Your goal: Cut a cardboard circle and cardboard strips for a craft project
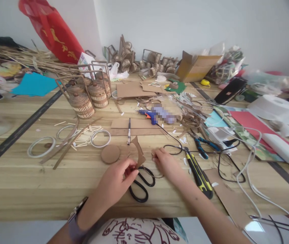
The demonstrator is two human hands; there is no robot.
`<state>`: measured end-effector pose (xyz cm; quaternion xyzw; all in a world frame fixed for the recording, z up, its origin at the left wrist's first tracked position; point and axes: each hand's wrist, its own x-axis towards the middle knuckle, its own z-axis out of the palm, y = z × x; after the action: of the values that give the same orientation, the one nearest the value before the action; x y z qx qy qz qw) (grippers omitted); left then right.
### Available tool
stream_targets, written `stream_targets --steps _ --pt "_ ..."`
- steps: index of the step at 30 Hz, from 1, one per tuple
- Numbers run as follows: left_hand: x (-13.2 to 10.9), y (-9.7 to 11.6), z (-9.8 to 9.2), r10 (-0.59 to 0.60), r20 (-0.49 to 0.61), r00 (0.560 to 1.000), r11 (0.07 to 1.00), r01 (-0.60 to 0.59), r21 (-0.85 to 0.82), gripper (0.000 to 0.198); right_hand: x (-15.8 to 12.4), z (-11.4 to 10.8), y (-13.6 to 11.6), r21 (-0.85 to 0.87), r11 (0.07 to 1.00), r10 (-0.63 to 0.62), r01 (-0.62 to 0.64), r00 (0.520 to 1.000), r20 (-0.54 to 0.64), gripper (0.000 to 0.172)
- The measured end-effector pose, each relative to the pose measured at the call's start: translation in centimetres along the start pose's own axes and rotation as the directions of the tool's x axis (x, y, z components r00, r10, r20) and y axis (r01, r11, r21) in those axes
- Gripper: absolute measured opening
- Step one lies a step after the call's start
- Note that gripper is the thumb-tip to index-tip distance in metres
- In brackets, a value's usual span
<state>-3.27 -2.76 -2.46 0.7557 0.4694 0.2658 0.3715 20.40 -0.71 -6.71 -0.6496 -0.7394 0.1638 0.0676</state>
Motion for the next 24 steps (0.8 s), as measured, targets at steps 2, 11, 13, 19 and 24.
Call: stream_targets --steps 2,11,13,19,24 --pt "-0.1 0.0 0.1 0.009 -0.002 1.0 1.0 -0.009 -0.005 0.011 -0.3 0.4 -0.2 0.013 1.0 0.025 -0.024 0.999 -0.024 0.015" --pt "0.0 -0.1 1.3 0.036 0.005 0.999 0.999 -0.036 0.031 0.009 -0.4 1.4 -0.2 0.247 0.967 0.076 -0.058 0.995 -0.066 0.025" --pt "0.1 -0.1 1.5 0.041 -0.02 0.999 0.998 -0.04 0.044 0.008 -0.7 0.7 0.3 0.353 0.934 0.081 -0.047 0.993 -0.083 0.019" --pt "0.9 1.2 2.8 0.251 -0.071 0.965 0.962 -0.24 0.128 0.013 -4.3 -2.5 0.1 0.714 0.698 0.02 0.049 0.996 -0.089 0.045" --pt "0.7 2.9 4.4 0.434 0.101 0.895 0.886 -0.444 0.131 0.013 -8.2 -2.4 -2.3 0.862 0.506 0.101 0.029 0.991 -0.092 0.049"
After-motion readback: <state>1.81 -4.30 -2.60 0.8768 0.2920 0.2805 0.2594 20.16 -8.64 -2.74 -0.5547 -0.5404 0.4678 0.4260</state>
